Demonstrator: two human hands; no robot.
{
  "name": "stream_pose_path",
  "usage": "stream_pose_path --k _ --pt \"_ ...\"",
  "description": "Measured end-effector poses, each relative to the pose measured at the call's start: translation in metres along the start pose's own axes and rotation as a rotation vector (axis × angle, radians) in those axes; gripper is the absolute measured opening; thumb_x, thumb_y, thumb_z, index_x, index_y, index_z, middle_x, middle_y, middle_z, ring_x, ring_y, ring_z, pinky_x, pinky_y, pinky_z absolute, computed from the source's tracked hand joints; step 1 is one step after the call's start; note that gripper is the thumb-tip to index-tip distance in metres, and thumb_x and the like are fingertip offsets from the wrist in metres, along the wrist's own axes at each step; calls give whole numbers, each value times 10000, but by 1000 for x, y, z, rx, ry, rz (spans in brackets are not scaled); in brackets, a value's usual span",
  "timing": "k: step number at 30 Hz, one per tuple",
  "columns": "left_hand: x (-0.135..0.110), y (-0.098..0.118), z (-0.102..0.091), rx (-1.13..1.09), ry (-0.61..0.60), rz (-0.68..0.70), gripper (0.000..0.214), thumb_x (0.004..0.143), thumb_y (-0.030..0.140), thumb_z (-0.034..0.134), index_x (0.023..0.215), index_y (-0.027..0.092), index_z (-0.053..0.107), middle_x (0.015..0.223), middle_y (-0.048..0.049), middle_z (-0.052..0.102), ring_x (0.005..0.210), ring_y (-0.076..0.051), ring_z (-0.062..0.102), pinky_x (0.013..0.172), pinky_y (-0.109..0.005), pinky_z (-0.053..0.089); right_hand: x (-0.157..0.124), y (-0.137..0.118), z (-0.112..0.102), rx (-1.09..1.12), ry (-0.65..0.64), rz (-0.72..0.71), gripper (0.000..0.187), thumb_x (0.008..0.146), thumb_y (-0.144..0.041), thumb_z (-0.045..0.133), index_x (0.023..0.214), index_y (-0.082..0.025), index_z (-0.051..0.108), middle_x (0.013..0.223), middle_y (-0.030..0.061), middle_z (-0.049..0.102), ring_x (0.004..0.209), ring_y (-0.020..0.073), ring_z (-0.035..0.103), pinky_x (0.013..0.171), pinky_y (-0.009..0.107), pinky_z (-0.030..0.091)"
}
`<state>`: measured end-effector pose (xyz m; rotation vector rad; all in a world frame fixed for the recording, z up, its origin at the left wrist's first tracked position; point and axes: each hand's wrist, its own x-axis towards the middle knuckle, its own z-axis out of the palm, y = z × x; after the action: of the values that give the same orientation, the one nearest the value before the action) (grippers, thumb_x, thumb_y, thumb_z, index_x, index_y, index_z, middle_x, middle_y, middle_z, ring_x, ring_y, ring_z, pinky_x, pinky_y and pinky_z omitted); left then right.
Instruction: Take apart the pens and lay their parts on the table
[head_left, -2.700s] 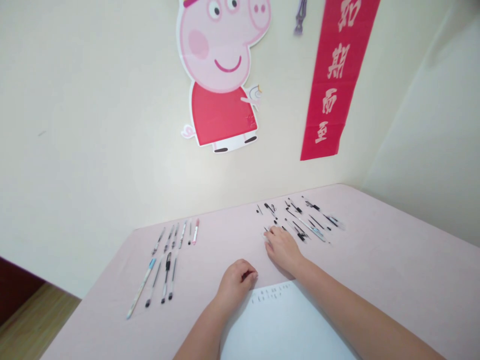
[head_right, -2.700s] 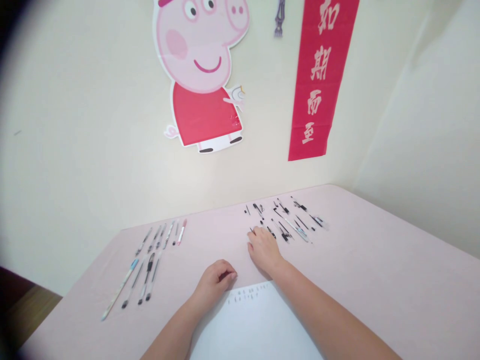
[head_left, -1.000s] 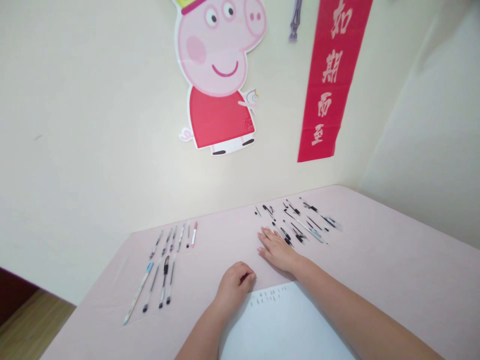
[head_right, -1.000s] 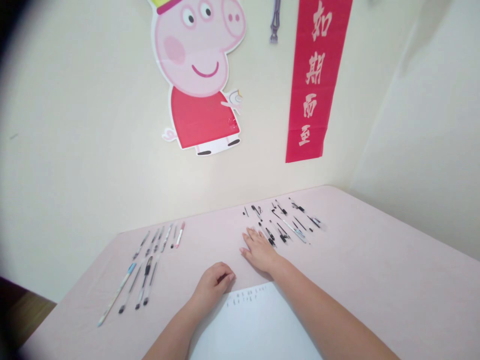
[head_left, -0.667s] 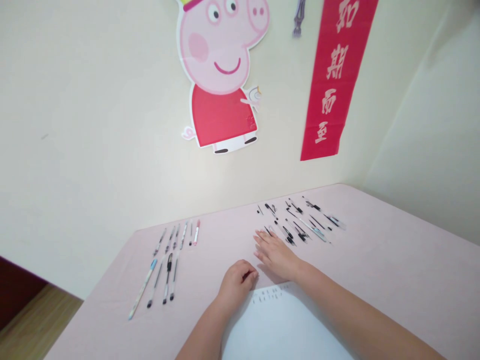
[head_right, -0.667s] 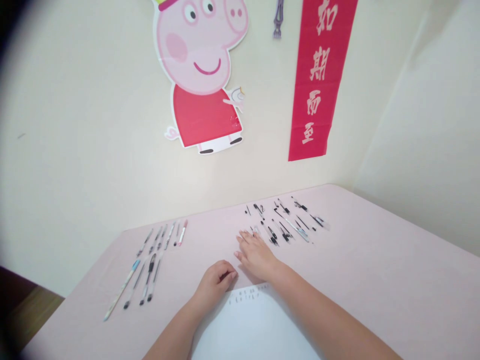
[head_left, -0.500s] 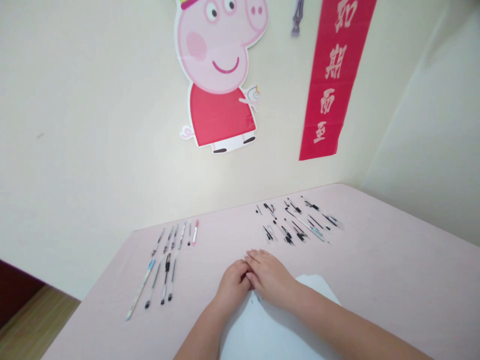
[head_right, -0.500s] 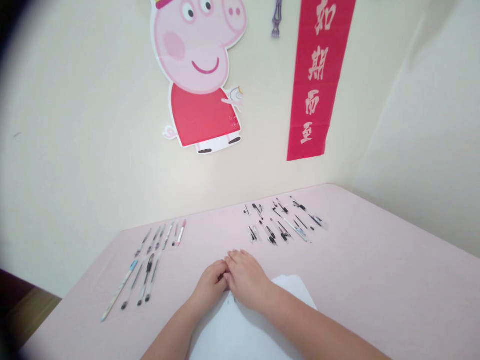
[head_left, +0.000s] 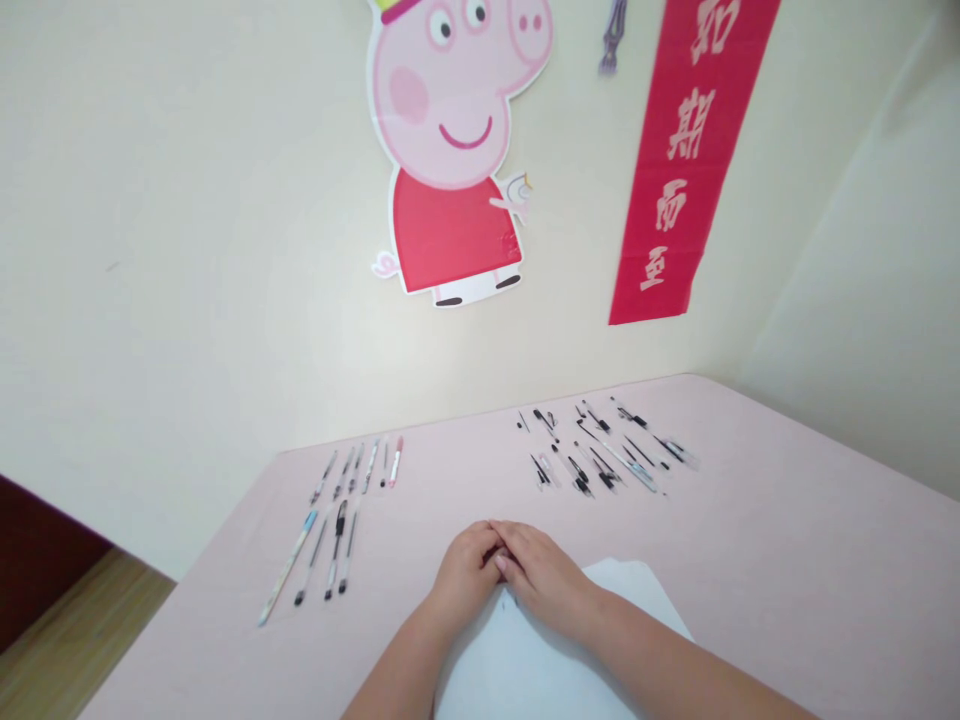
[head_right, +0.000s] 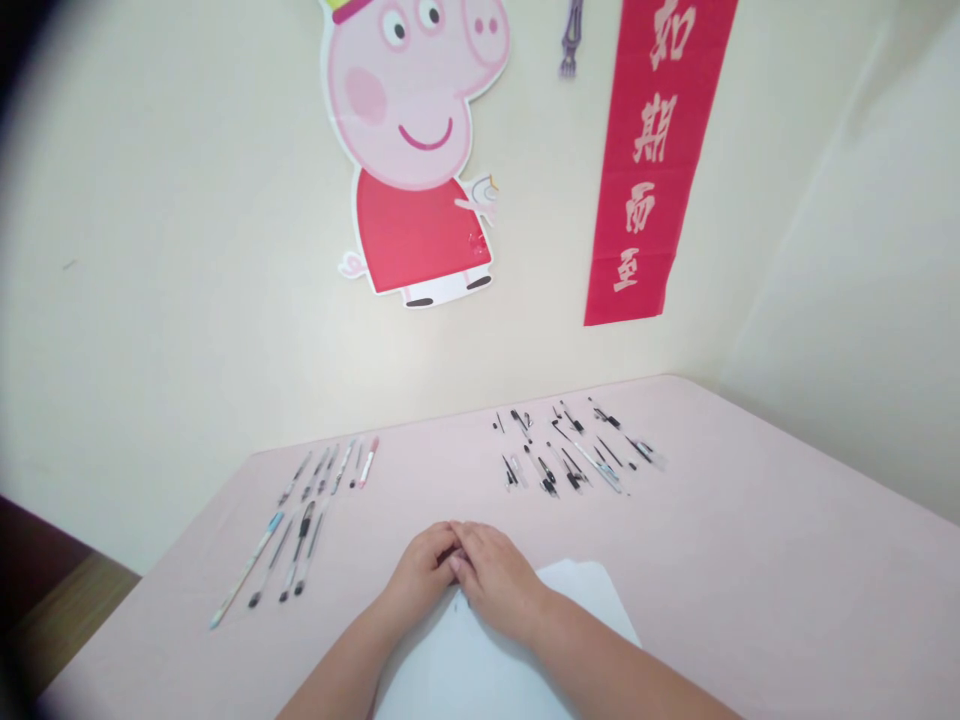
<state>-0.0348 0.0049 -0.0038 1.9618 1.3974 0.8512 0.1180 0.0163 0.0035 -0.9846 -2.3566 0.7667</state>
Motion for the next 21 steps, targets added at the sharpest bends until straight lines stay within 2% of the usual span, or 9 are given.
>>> stream_pose_path --k 21 --pt "-1 2 0 -16 15 -1 218 669 82 448 724 170 639 794 -35 626 770 -158 543 731 -270 410 0 1 -1 17 -7 -17 427 861 -263 385 1277 -174 430 1240 105 524 1139 211 463 1002 399 334"
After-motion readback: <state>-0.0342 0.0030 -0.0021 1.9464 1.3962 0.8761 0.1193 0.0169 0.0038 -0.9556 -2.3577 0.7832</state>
